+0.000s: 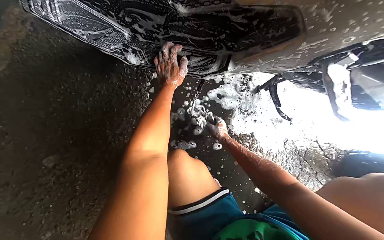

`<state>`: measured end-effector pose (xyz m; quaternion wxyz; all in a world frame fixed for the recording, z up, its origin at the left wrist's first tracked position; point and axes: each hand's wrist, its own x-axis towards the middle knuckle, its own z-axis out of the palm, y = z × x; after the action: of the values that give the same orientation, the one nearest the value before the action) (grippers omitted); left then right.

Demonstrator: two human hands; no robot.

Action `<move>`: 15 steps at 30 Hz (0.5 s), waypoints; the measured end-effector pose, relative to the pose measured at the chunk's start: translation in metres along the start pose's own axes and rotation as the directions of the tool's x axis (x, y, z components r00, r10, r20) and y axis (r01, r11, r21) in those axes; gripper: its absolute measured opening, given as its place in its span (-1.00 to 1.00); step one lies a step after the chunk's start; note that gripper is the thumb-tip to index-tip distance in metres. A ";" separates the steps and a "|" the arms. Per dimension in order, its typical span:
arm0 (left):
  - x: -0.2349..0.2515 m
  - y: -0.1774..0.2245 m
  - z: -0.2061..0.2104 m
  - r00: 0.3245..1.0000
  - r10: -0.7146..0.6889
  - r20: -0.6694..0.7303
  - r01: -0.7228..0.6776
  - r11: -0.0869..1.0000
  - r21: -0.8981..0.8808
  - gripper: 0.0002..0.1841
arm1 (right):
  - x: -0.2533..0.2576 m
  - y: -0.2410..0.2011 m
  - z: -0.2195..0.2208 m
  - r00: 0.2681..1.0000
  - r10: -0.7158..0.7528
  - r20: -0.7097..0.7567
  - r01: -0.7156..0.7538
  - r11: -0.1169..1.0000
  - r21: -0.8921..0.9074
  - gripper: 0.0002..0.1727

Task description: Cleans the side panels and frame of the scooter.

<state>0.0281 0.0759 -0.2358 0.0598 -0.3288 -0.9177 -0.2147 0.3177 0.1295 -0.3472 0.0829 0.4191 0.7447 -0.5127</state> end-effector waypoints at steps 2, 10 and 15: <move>-0.014 0.000 -0.008 0.998 0.058 0.020 -0.055 0.993 -0.107 -0.48 | -0.013 -0.002 -0.025 0.989 -0.109 -0.101 0.108 0.994 -0.019 -0.51; -0.196 0.067 -0.029 0.640 0.108 0.761 0.743 0.165 -0.648 -0.43 | -0.083 -0.093 -0.085 0.750 -0.562 0.348 0.608 0.794 -0.028 -0.19; -0.143 0.078 -0.040 0.580 -0.386 0.718 0.808 0.158 -0.568 -0.59 | -0.126 -0.122 -0.116 0.591 -0.676 0.440 0.795 0.579 -0.179 -0.41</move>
<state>0.1868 0.0302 -0.2082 -0.4017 0.0586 -0.7096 -0.5759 0.3471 0.1427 -0.1395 0.0551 -0.0469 0.9065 -0.4160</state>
